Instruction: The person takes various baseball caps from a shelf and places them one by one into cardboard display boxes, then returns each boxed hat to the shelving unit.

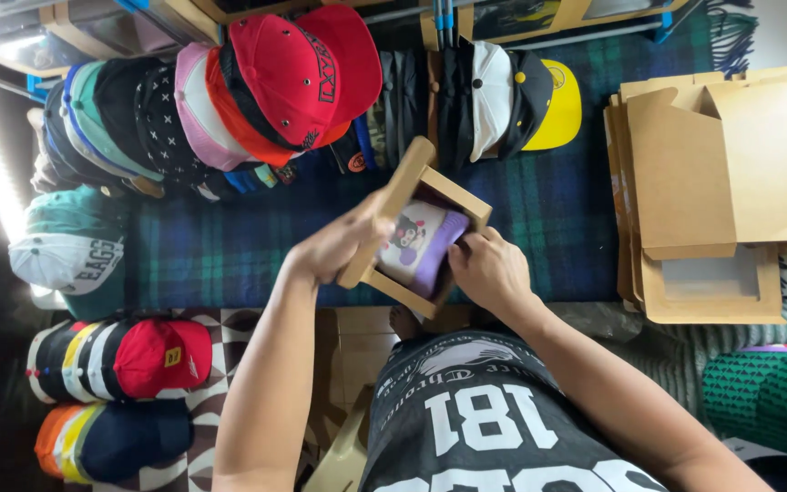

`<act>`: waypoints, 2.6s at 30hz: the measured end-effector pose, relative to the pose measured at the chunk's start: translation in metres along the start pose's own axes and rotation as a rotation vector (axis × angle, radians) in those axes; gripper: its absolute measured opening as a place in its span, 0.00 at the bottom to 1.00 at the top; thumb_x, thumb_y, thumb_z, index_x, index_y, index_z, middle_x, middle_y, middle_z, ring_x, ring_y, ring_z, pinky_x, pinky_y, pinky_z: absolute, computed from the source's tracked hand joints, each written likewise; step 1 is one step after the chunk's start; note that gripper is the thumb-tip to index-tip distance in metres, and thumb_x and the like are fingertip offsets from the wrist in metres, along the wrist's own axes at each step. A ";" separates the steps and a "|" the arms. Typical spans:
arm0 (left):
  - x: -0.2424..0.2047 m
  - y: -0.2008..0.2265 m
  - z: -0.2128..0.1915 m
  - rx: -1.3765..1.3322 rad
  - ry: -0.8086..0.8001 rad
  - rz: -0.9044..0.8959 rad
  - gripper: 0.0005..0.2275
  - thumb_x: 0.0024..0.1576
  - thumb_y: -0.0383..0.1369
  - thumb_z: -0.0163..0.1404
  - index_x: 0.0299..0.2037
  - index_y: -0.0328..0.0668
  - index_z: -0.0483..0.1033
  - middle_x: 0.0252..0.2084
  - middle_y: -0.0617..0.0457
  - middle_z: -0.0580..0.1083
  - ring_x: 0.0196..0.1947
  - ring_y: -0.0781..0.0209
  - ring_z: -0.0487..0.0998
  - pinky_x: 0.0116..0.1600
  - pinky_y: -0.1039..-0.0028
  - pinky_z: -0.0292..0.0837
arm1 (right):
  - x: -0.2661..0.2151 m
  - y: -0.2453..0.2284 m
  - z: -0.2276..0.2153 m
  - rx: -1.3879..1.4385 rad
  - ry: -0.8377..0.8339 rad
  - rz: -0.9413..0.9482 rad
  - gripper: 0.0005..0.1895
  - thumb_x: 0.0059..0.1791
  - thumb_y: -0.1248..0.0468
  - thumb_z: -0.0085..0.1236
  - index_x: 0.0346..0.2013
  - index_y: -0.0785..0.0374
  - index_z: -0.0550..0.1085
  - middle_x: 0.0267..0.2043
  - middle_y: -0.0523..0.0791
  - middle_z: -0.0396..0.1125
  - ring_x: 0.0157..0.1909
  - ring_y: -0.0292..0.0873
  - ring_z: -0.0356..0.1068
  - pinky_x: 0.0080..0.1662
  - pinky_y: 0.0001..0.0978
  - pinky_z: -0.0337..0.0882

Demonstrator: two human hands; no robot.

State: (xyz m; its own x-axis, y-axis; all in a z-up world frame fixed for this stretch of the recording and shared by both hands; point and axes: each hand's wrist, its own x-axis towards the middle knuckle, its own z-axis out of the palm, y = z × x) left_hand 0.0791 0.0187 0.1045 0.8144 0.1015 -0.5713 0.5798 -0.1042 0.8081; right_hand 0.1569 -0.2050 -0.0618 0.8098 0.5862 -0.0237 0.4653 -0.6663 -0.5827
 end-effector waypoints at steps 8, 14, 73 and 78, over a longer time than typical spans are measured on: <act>-0.001 -0.089 0.030 -0.267 -0.267 0.316 0.55 0.47 0.73 0.47 0.78 0.46 0.46 0.71 0.27 0.59 0.64 0.33 0.63 0.64 0.45 0.55 | -0.022 0.038 0.028 0.683 -0.043 0.513 0.20 0.52 0.48 0.58 0.45 0.61 0.81 0.50 0.53 0.73 0.54 0.57 0.72 0.53 0.51 0.72; 0.049 -0.238 0.005 -0.351 0.519 0.166 0.43 0.50 0.37 0.67 0.76 0.53 0.53 0.63 0.39 0.67 0.62 0.46 0.66 0.63 0.48 0.61 | -0.025 -0.091 -0.071 0.803 -0.229 0.705 0.21 0.51 0.56 0.57 0.55 0.65 0.78 0.54 0.56 0.74 0.60 0.51 0.71 0.61 0.54 0.66; -0.063 -0.195 -0.027 -0.472 0.636 -0.119 0.57 0.38 0.41 0.69 0.79 0.54 0.42 0.66 0.37 0.64 0.66 0.34 0.68 0.67 0.46 0.64 | 0.153 -0.135 0.002 0.192 0.449 -0.475 0.15 0.45 0.67 0.75 0.41 0.64 0.77 0.34 0.46 0.68 0.38 0.51 0.71 0.46 0.41 0.71; -0.056 -0.139 -0.018 -0.108 0.707 -0.054 0.62 0.30 0.41 0.72 0.78 0.51 0.44 0.63 0.37 0.62 0.65 0.33 0.65 0.69 0.48 0.57 | 0.045 -0.171 -0.007 0.192 0.050 -0.163 0.49 0.36 0.42 0.75 0.65 0.58 0.66 0.62 0.54 0.57 0.57 0.62 0.66 0.53 0.57 0.71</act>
State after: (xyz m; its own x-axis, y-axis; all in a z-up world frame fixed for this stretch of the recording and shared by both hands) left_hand -0.0473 0.0450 0.0265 0.5539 0.7245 -0.4102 0.5834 0.0138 0.8121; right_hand 0.1158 -0.0675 0.0424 0.7489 0.6516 0.1208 0.5185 -0.4625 -0.7192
